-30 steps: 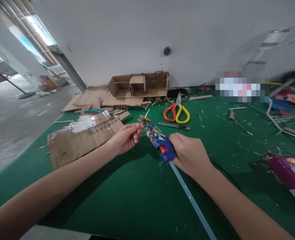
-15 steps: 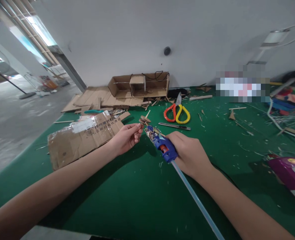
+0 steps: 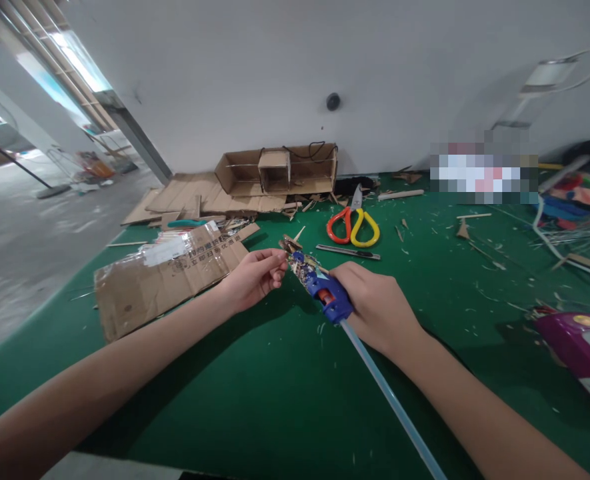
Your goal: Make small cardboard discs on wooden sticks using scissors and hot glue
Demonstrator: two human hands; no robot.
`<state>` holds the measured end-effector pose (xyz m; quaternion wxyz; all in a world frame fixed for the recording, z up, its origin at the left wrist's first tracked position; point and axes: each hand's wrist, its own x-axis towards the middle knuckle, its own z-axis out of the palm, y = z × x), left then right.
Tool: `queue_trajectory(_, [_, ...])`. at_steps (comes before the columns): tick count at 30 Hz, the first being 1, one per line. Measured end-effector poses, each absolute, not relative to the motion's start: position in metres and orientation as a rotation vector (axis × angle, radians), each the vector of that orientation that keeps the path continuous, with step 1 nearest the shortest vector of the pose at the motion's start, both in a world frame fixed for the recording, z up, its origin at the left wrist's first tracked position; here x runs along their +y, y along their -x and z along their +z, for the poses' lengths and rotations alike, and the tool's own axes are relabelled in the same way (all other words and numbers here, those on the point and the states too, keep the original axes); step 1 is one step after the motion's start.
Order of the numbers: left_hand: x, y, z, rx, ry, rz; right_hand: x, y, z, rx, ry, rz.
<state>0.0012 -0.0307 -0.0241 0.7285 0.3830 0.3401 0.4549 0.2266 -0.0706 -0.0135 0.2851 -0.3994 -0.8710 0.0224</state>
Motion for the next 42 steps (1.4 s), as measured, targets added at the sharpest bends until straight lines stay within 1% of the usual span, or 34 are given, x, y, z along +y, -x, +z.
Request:
queue_trajectory(18, [-0.0317,-0.0009,-0.0183,0.696,-0.809,1.011,-0.0634,-0.2305,-0.0157,-2.376,1.145,0.028])
queue_trajectory(42, [-0.0307,-0.0008,-0.0197,0.717,-0.799,1.012,-0.0645,-0.2308,-0.0133,-2.376,1.115,0.019])
